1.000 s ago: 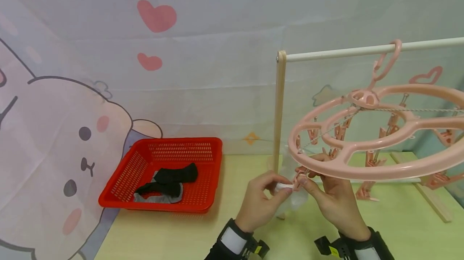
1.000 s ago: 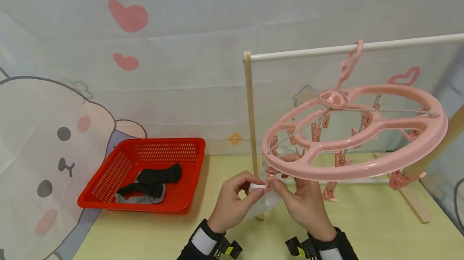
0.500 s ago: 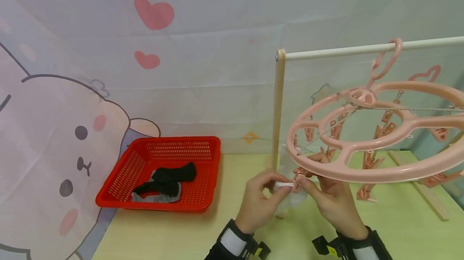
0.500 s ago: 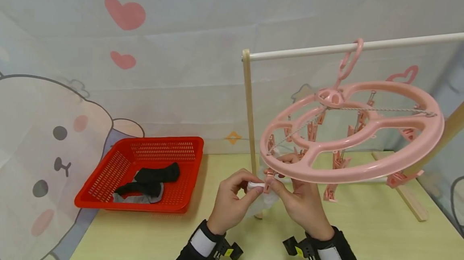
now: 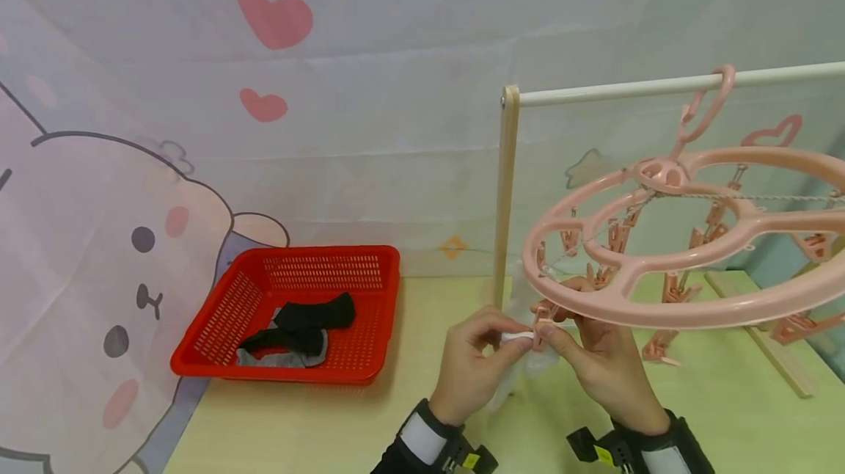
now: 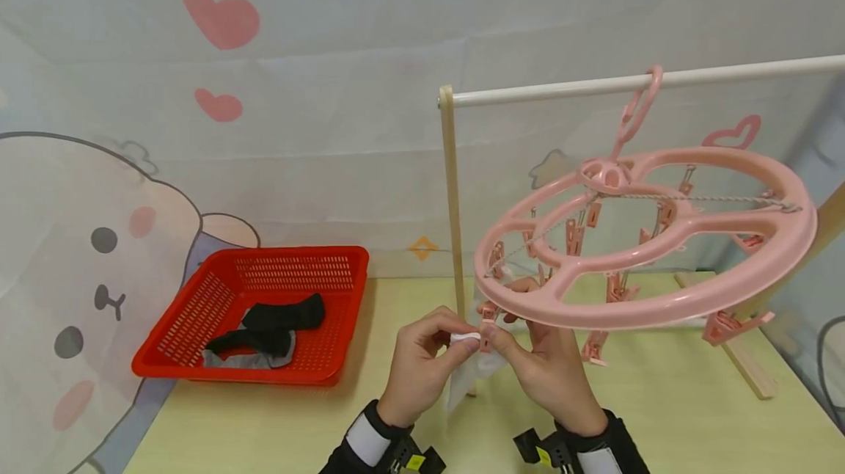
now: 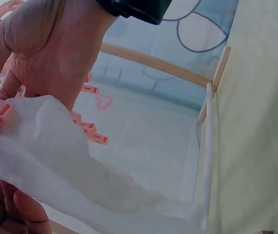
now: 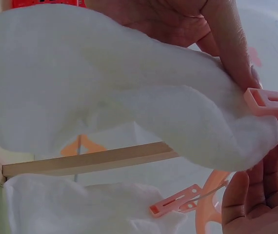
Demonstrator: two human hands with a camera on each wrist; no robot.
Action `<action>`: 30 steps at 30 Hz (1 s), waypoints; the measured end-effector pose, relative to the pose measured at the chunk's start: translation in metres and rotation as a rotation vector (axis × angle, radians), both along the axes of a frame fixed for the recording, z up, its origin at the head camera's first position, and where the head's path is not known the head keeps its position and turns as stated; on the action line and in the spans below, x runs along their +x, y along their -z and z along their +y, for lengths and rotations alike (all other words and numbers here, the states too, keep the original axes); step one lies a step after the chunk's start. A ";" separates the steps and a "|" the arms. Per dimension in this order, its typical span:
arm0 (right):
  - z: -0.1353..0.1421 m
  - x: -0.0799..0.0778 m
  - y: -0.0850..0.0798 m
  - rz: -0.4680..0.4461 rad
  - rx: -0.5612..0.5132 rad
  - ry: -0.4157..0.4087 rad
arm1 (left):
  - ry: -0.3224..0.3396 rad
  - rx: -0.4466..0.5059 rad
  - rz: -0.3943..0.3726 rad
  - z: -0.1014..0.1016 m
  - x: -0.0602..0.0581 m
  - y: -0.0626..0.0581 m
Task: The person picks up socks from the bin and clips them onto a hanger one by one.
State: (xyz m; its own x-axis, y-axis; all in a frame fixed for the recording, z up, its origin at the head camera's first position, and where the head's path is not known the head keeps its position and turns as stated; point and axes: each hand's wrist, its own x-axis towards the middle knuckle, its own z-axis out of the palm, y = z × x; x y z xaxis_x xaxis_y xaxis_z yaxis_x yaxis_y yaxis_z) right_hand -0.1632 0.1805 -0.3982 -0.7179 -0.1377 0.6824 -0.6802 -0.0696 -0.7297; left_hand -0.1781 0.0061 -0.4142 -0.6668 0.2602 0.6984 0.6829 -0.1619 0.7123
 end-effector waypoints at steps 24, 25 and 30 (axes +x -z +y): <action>0.037 0.014 0.029 -0.185 0.200 0.001 | -0.021 -0.007 0.003 0.002 0.001 0.003; 0.045 0.016 0.033 -0.177 0.181 -0.015 | -0.026 -0.010 -0.002 0.002 0.002 0.002; 0.082 0.031 0.036 -0.168 0.057 -0.030 | -0.035 -0.019 -0.046 0.001 0.002 0.001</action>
State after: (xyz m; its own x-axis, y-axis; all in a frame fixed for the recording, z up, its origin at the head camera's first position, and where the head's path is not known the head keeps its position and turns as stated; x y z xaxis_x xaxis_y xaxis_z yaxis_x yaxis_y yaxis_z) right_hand -0.1319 0.2629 -0.4340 -0.8165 -0.1958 0.5432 -0.5462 -0.0433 -0.8365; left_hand -0.1757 0.0072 -0.4147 -0.7065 0.2496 0.6622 0.6547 -0.1247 0.7455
